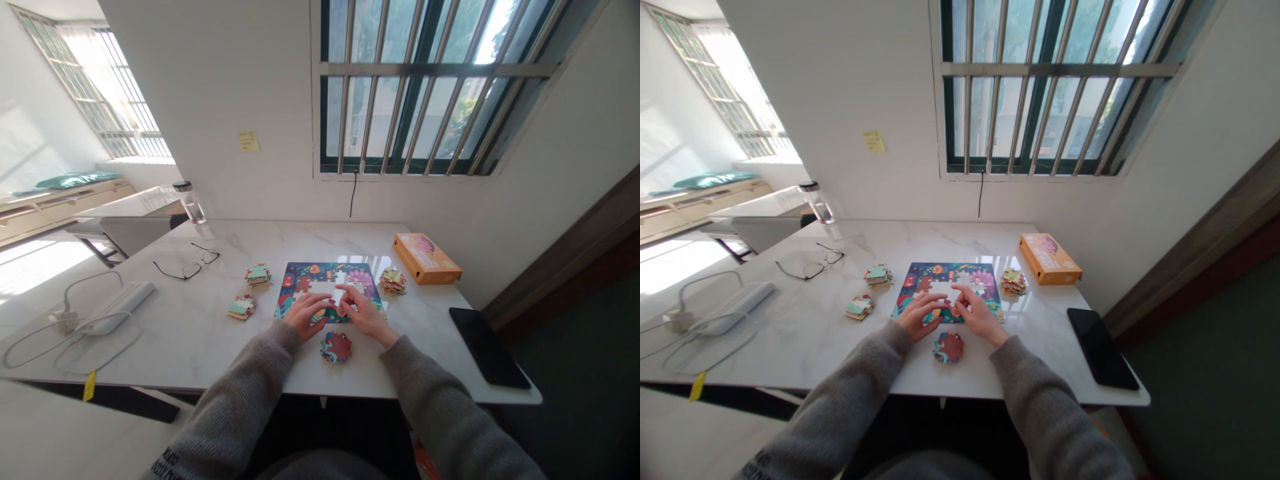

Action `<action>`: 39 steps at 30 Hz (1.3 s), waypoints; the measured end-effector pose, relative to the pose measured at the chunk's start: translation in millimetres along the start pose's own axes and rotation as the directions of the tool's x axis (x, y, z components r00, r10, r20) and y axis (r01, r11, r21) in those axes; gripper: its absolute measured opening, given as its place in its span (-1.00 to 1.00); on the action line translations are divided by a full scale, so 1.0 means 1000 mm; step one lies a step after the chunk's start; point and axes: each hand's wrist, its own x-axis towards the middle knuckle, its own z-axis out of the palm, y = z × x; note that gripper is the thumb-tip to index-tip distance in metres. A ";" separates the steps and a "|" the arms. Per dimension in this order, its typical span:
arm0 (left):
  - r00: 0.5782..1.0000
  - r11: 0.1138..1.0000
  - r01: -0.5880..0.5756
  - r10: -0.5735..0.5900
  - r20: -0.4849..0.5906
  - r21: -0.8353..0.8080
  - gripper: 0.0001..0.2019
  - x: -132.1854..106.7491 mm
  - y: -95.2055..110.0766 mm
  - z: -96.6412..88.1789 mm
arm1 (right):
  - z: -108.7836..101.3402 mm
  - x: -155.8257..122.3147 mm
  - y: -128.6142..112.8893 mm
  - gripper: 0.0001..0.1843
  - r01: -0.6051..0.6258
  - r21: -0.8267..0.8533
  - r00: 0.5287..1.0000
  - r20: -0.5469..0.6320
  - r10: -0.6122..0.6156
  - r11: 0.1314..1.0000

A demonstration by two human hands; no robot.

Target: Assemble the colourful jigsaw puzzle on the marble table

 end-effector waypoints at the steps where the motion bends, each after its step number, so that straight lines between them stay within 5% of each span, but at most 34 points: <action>1: 1.000 1.000 -0.006 0.006 0.004 0.004 -0.61 0.000 0.001 0.000 | 0.000 0.000 0.001 -0.57 -0.005 0.015 1.000 0.004 0.004 1.000; 8: 1.000 1.000 -0.015 0.015 -0.020 0.014 -0.53 0.000 -0.001 0.002 | -0.001 0.001 0.005 -0.58 -0.033 0.067 0.999 -0.021 0.034 0.997; 15: 0.995 0.995 0.093 -0.094 -0.039 -0.024 -0.42 -0.005 -0.008 0.007 | -0.010 -0.003 -0.006 -0.70 -0.028 -0.089 0.999 -0.017 0.027 0.996; 19: 0.993 0.992 0.115 -0.117 -0.035 -0.049 -0.43 -0.006 -0.009 0.008 | -0.014 -0.006 -0.006 -0.68 0.100 -0.195 0.994 0.062 -0.090 0.976; 23: 0.994 0.989 0.107 -0.108 -0.004 -0.097 -0.49 -0.004 -0.005 0.007 | -0.014 -0.007 -0.004 -0.71 0.089 -0.286 0.994 -0.029 -0.101 0.954; 39: 0.991 0.973 0.127 -0.132 -0.013 -0.191 -0.68 0.003 0.002 0.004 | -0.016 -0.011 -0.003 -0.63 0.173 -0.394 0.985 0.067 -0.160 0.903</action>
